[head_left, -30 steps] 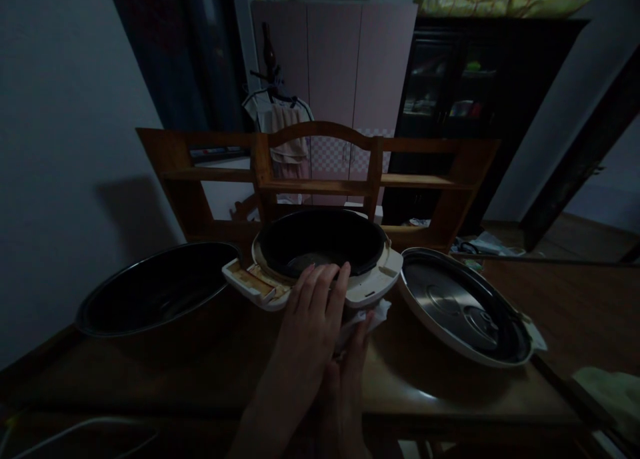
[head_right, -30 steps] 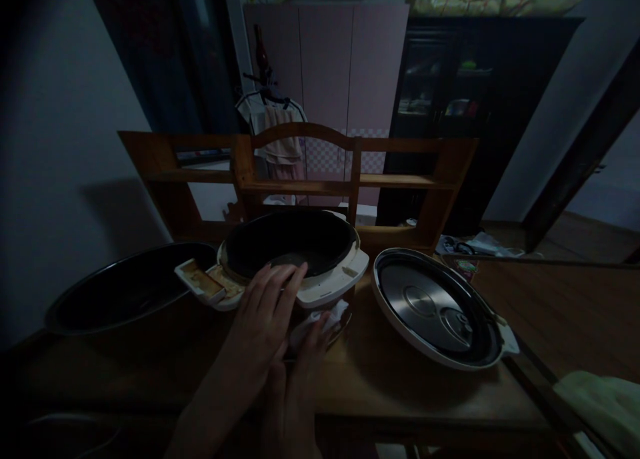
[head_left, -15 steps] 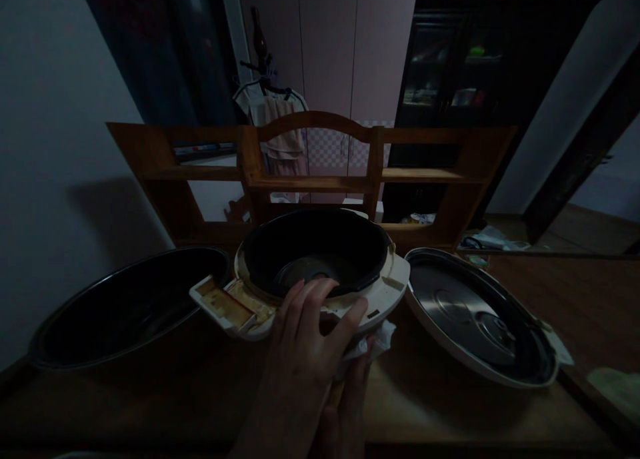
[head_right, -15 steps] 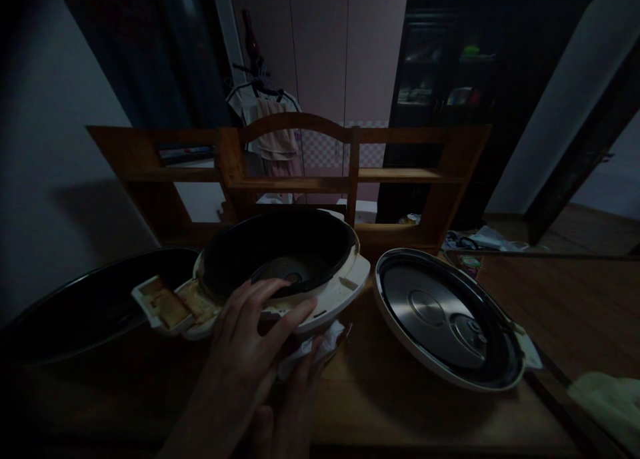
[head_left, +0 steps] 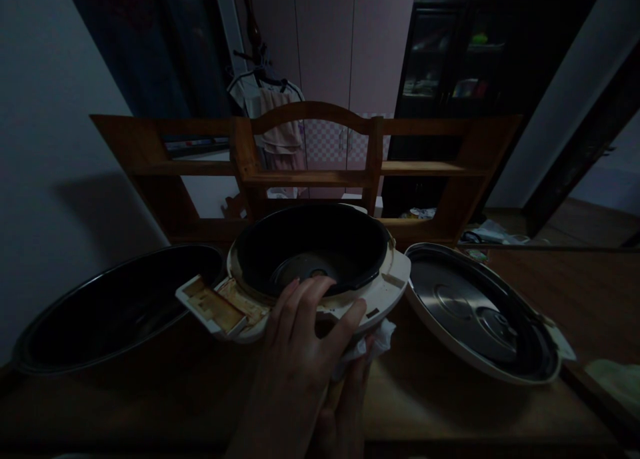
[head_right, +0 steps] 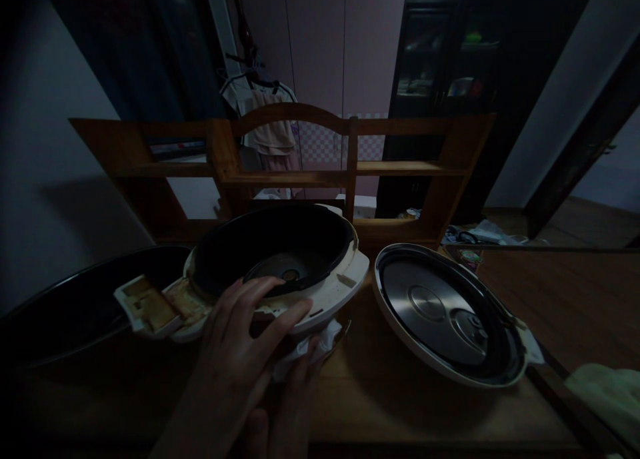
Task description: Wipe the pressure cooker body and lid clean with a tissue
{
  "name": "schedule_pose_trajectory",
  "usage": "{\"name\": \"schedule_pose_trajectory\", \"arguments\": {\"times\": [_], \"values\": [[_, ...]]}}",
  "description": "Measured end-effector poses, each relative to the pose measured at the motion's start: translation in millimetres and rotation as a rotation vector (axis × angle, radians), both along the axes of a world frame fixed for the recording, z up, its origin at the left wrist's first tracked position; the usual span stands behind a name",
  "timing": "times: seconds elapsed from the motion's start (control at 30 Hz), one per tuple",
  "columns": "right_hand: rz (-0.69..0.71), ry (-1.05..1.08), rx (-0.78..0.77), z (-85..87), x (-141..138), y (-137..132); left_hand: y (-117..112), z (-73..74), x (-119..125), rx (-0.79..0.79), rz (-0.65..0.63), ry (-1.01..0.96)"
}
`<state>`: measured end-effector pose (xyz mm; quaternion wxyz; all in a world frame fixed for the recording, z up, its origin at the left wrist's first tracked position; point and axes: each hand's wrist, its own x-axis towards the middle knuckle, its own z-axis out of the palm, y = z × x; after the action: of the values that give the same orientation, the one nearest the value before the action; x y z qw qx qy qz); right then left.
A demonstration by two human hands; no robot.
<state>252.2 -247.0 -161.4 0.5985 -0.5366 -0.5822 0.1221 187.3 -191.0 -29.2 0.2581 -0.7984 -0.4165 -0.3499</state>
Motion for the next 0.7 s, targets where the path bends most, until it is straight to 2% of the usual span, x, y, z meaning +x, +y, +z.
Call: {"name": "schedule_pose_trajectory", "arguments": {"times": [0.1,0.33,0.5,0.6,0.67,0.7], "values": [[0.013,0.058,-0.038,5.3,-2,1,-1,1.9,-1,0.000,0.003,0.018],[0.034,0.071,-0.007,14.8,2,3,-1,1.7,1,0.019,0.006,0.010],[0.061,0.101,-0.062,18.5,3,0,0,3.4,7,0.007,0.042,-0.030],[0.102,0.150,-0.067,19.0,6,-1,-14,8.4,5,-0.084,-0.016,0.009],[0.140,0.209,-0.056,19.4,10,-2,-33,8.4,0,-0.160,-0.061,-0.090],[0.159,0.236,-0.054,19.7,13,-3,-44,6.1,-3,-0.196,-0.068,-0.215]]}}
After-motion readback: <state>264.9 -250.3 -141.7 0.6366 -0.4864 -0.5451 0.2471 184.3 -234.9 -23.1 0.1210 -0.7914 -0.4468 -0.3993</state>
